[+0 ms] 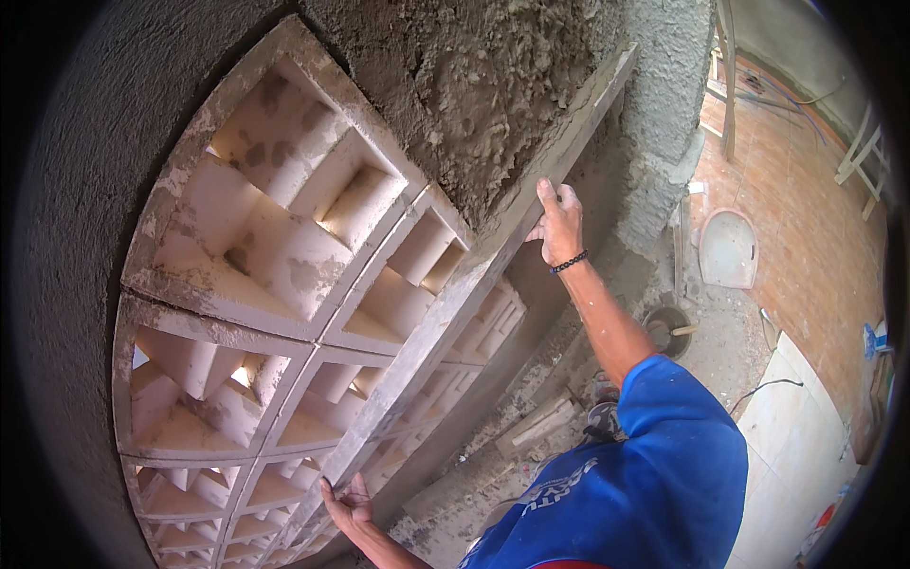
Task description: The person scoops wet cement from a bucket using a trowel and applies it to a wall featuring decorative lattice blocks. They use a long straightedge to level the applied cement and a wooden float to smooth the surface, working methodically along the wall.
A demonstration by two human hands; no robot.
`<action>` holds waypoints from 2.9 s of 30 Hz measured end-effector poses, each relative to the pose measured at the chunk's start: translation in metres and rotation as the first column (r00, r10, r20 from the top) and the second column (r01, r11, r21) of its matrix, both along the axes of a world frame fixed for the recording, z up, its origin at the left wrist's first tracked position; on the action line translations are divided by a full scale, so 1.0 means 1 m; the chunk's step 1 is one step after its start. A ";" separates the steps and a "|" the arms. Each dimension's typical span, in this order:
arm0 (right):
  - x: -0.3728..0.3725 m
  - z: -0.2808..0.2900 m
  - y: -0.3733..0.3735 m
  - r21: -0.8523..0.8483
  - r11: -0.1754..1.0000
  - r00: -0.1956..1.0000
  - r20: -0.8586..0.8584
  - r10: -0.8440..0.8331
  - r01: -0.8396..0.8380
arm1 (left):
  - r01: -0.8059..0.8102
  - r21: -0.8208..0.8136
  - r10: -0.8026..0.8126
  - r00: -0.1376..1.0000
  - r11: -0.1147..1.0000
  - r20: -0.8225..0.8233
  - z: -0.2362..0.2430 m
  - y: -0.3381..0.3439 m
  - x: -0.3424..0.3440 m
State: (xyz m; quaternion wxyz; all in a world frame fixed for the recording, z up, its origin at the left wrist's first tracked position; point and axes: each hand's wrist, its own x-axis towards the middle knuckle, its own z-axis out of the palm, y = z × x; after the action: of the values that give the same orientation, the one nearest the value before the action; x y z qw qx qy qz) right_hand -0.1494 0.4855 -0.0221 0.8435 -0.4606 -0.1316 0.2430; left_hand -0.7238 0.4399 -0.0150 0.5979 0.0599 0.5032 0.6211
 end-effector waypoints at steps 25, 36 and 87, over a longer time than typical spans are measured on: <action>-0.027 0.041 -0.001 0.028 0.999 0.999 0.025 0.034 -0.035 | -0.041 0.058 0.046 0.996 0.997 -0.081 0.030 -0.005 -0.016; 0.029 0.108 0.010 0.137 0.991 0.989 0.147 -0.018 -0.002 | 0.015 0.099 -0.011 0.999 0.995 -0.042 0.064 -0.005 0.042; -0.013 0.248 -0.066 0.220 0.922 0.943 0.174 0.284 -0.318 | 0.054 0.448 -0.106 0.990 0.893 0.093 0.199 -0.049 -0.026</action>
State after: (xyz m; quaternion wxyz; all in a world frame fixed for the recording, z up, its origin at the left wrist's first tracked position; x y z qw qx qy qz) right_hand -0.1621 0.4193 0.2255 0.8351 -0.3430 -0.2880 0.3192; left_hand -0.7502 0.3913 0.1840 0.6215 0.1796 0.3101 0.6967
